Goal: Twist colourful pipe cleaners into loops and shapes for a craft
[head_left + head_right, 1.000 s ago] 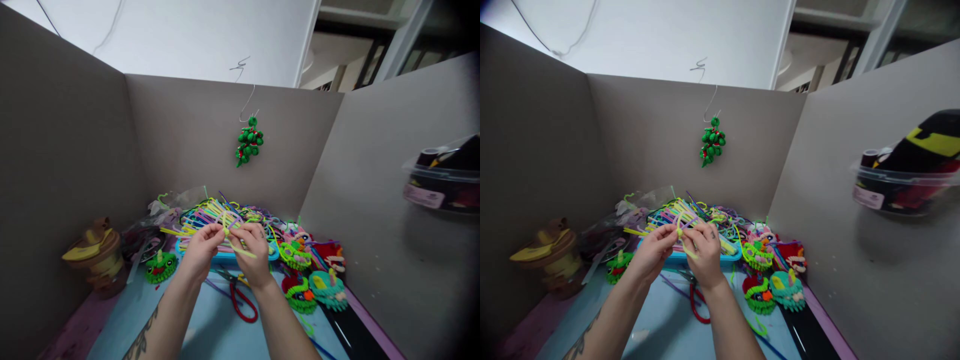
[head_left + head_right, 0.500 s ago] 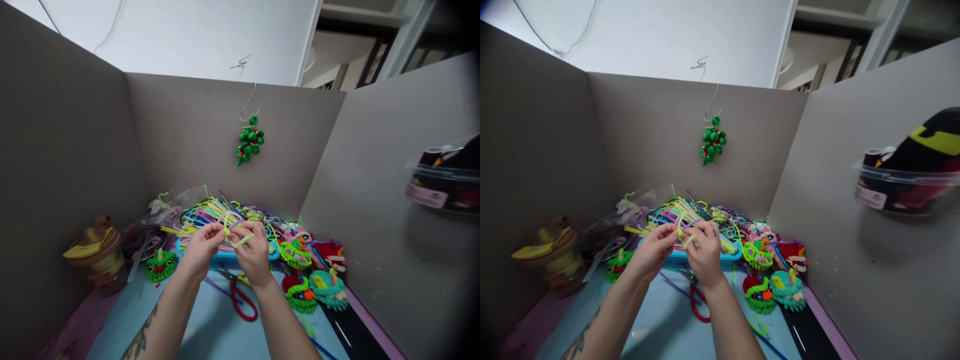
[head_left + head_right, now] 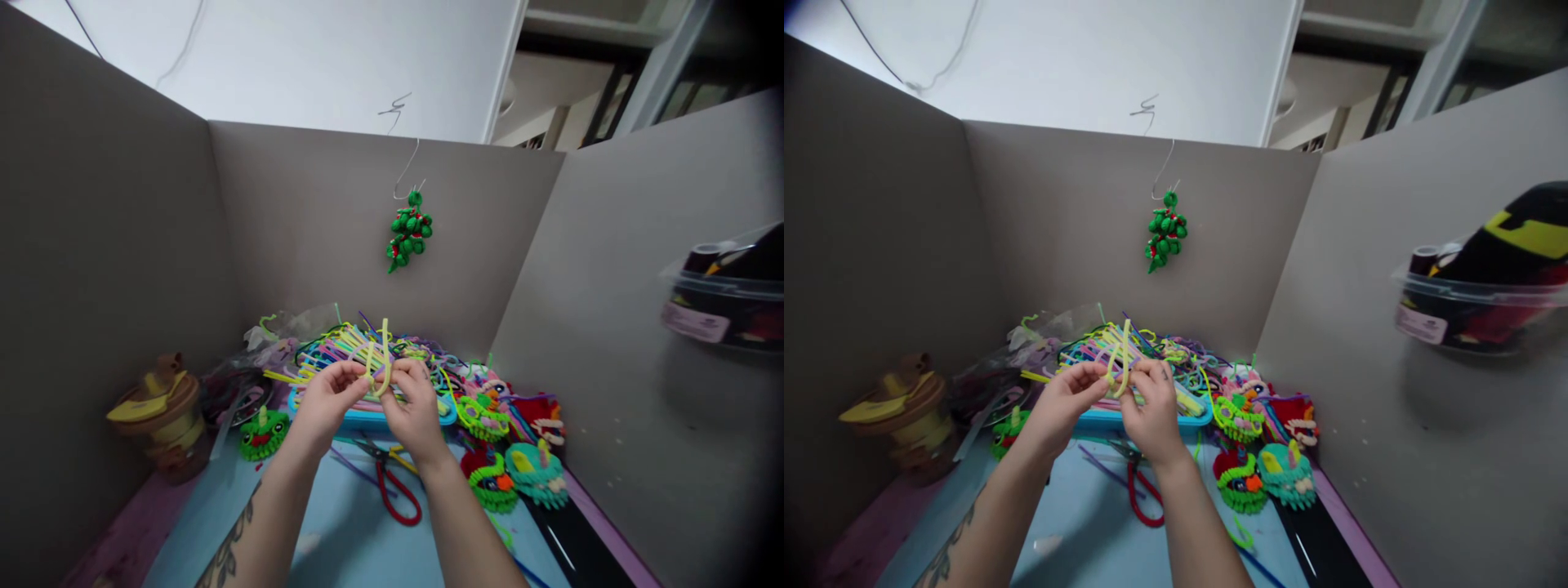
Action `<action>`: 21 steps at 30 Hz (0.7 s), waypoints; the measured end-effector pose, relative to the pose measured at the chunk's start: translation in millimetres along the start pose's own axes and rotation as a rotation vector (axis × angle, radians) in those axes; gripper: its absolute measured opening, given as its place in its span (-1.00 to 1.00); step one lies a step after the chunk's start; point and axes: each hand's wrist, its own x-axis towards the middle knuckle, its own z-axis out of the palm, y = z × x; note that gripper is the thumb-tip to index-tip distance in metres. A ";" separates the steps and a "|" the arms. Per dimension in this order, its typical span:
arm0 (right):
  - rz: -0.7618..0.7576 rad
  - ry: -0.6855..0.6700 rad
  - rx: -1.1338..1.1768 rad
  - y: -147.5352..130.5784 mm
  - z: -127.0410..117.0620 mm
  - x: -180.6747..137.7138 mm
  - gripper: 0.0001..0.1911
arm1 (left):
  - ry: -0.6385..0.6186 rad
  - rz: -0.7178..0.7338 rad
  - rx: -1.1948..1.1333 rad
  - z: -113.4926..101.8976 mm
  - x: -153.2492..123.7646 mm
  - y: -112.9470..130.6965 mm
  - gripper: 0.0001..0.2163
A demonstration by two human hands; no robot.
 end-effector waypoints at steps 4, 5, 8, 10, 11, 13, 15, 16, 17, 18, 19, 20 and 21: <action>-0.004 -0.069 0.108 -1.2 0.0 -1.4 -0.90 | 0.082 -0.003 -0.058 -3.9 4.4 -6.7 -0.74; 0.000 -0.072 0.122 -1.6 0.6 -1.4 -0.93 | 0.084 -0.001 -0.057 -4.7 5.6 -8.9 -0.73; 0.039 -0.021 0.152 -4.5 1.7 -1.0 -0.88 | 0.090 0.042 0.026 -5.5 8.1 -15.3 -0.76; 0.062 0.008 0.173 -8.7 0.9 -0.5 -0.86 | 0.104 0.078 0.111 -4.1 8.5 -18.6 -0.78; 0.064 0.010 0.185 -11.2 0.1 -0.2 -0.86 | 0.112 0.090 0.146 -3.1 8.3 -19.5 -0.80; 0.065 0.005 0.201 -15.2 -1.5 0.6 -0.85 | 0.112 0.104 0.199 -1.3 7.4 -19.4 -0.81; 0.089 0.025 0.203 -15.7 -2.9 1.7 -0.85 | 0.101 0.106 0.217 -0.9 6.7 -17.0 -0.81; 0.109 0.038 0.195 -14.4 -3.4 2.3 -0.87 | 0.097 0.100 0.202 -1.4 6.6 -15.3 -0.80; 0.126 0.042 0.185 -12.1 -3.7 2.8 -0.91 | 0.093 0.084 0.168 -2.3 6.8 -13.4 -0.79; 0.137 0.031 0.173 -9.2 -3.8 3.3 -0.94 | 0.092 0.063 0.122 -3.3 7.0 -11.6 -0.77; 0.137 0.003 0.160 -6.1 -3.8 3.7 -0.91 | 0.096 0.041 0.075 -4.2 7.2 -10.0 -0.75; 0.129 -0.033 0.145 -3.0 -3.5 3.9 -0.85 | 0.099 0.020 0.035 -5.0 7.3 -8.5 -0.74; 0.115 -0.065 0.129 -0.4 -3.0 4.0 -0.82 | 0.099 0.004 0.007 -5.4 7.3 -7.3 -0.73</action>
